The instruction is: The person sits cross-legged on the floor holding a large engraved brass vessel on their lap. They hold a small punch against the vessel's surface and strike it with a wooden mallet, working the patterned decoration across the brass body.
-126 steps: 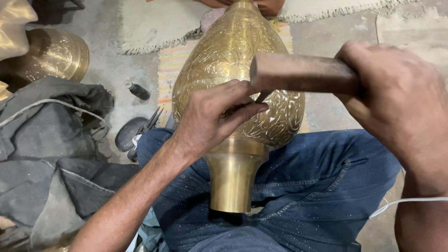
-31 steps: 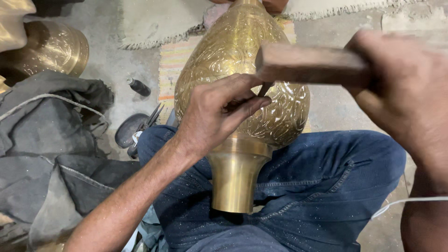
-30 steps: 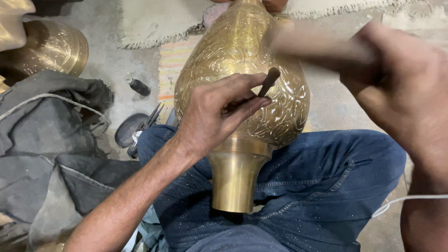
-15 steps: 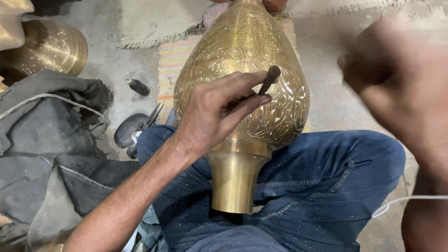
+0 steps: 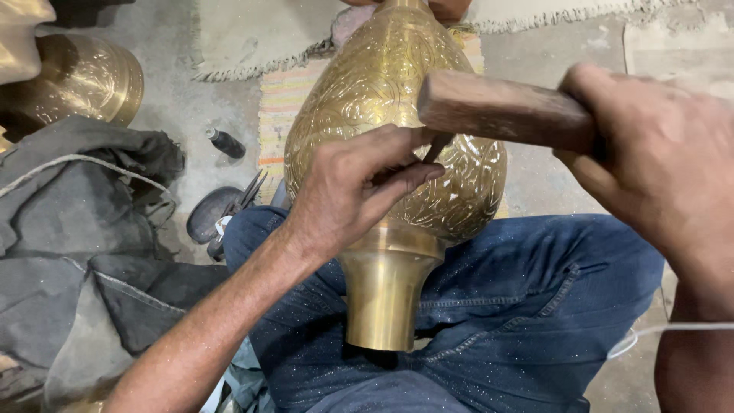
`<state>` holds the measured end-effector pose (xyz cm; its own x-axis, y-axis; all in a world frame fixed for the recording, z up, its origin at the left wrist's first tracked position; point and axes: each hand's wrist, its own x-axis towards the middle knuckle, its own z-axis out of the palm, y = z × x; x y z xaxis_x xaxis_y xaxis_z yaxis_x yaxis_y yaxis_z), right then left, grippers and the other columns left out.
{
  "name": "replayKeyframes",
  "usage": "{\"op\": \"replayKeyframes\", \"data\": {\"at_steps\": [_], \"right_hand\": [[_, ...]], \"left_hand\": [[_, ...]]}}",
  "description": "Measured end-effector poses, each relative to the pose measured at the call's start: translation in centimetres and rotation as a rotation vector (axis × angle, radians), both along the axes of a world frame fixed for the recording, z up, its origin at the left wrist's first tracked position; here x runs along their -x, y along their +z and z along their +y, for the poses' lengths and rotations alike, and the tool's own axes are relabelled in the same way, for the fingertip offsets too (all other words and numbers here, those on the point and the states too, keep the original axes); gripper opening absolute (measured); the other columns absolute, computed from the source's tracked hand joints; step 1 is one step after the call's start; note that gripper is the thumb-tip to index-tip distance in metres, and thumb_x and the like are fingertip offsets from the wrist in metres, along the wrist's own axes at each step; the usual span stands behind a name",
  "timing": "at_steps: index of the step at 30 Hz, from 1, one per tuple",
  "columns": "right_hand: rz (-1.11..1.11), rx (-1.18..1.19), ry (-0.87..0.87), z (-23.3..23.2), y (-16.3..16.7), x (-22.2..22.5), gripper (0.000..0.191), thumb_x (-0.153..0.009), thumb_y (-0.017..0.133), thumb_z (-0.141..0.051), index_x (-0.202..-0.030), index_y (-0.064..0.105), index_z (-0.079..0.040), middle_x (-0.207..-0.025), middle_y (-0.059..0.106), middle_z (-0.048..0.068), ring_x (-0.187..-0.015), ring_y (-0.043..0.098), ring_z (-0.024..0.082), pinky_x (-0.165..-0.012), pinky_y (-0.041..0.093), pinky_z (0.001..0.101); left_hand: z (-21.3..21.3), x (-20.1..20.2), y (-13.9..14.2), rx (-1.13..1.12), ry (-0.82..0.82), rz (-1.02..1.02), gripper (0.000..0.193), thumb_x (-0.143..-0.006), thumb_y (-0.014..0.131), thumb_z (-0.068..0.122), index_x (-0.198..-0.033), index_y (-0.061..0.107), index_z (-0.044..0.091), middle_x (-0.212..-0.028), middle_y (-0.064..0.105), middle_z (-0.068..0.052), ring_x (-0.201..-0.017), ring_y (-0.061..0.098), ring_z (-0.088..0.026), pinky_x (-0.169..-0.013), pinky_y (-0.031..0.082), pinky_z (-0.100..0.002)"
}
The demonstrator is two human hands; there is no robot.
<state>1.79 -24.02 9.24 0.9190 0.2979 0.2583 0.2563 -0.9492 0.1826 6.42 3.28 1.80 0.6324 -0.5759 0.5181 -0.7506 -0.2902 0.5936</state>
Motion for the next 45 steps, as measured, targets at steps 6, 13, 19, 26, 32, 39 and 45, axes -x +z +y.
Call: {"op": "replayKeyframes", "data": {"at_steps": [6, 13, 19, 26, 32, 39, 45], "right_hand": [[0.104, -0.544, 0.025, -0.6, -0.6, 0.5, 0.022, -0.087, 0.076, 0.002, -0.105, 0.064, -0.001, -0.088, 0.072, 0.014, -0.079, 0.074, 0.025, -0.069, 0.059, 0.0376], [-0.011, -0.723, 0.031, -0.6, -1.3, 0.5, 0.024, -0.103, 0.079, -0.007, -0.117, 0.061, -0.002, -0.095, 0.069, 0.014, -0.090, 0.072, 0.025, -0.078, 0.058, 0.0342], [-0.056, -0.551, 0.091, -1.4, -1.2, 0.2, 0.024, -0.093, 0.081, -0.001, -0.108, 0.062, -0.001, -0.089, 0.066, 0.015, -0.080, 0.069, 0.029, -0.072, 0.055, 0.0394], [0.006, -0.636, 0.055, -0.4, -0.5, 0.1, 0.030, -0.092, 0.081, -0.009, -0.116, 0.062, -0.003, -0.092, 0.069, 0.012, -0.082, 0.070, 0.025, -0.073, 0.055, 0.0369], [0.016, -0.495, -0.037, -0.1, 0.1, 0.1, 0.023, -0.095, 0.079, -0.010, -0.109, 0.063, -0.004, -0.085, 0.068, 0.010, -0.078, 0.071, 0.025, -0.068, 0.055, 0.0386], [-0.071, -0.357, 0.091, -0.2, -0.2, 0.0, 0.023, -0.086, 0.081, -0.004, -0.101, 0.064, 0.000, -0.082, 0.067, 0.014, -0.074, 0.068, 0.029, -0.068, 0.054, 0.0410], [-0.018, -0.007, 0.068, 0.0, 0.4, 0.1, 0.025, -0.083, 0.086, -0.012, -0.097, 0.068, -0.003, -0.074, 0.069, 0.012, -0.071, 0.071, 0.023, -0.066, 0.057, 0.0369]], "left_hand": [[0.0, -0.4, -0.5, -0.060, 0.004, 0.004, 0.023, -0.102, 0.074, 0.023, -0.121, 0.069, 0.011, -0.106, 0.079, -0.006, -0.088, 0.078, -0.013, -0.073, 0.068, -0.028], [-0.1, -0.2, 0.0, 0.037, 0.001, 0.092, 0.033, -0.103, 0.069, 0.020, -0.134, 0.065, 0.008, -0.114, 0.078, -0.009, -0.097, 0.079, -0.015, -0.080, 0.071, -0.029], [-0.3, -0.3, 0.3, -0.009, 0.045, 0.075, 0.035, -0.100, 0.072, 0.021, -0.132, 0.066, 0.007, -0.114, 0.078, -0.011, -0.096, 0.080, -0.018, -0.079, 0.070, -0.030], [-0.3, -0.5, 0.2, -0.023, 0.028, 0.042, 0.033, -0.100, 0.073, 0.021, -0.130, 0.068, 0.008, -0.117, 0.077, -0.011, -0.096, 0.080, -0.018, -0.080, 0.069, -0.030], [-0.2, -0.2, 0.5, -0.015, 0.030, 0.065, 0.032, -0.099, 0.073, 0.021, -0.128, 0.069, 0.008, -0.114, 0.078, -0.009, -0.098, 0.080, -0.018, -0.083, 0.070, -0.031], [-0.2, -0.3, 0.1, -0.013, 0.034, 0.086, 0.030, -0.099, 0.073, 0.020, -0.126, 0.069, 0.008, -0.113, 0.078, -0.010, -0.097, 0.080, -0.018, -0.080, 0.070, -0.030], [0.2, -0.2, -0.2, -0.045, 0.012, 0.070, 0.024, -0.101, 0.073, 0.021, -0.122, 0.071, 0.010, -0.104, 0.079, -0.008, -0.092, 0.080, -0.016, -0.078, 0.070, -0.028]]}}
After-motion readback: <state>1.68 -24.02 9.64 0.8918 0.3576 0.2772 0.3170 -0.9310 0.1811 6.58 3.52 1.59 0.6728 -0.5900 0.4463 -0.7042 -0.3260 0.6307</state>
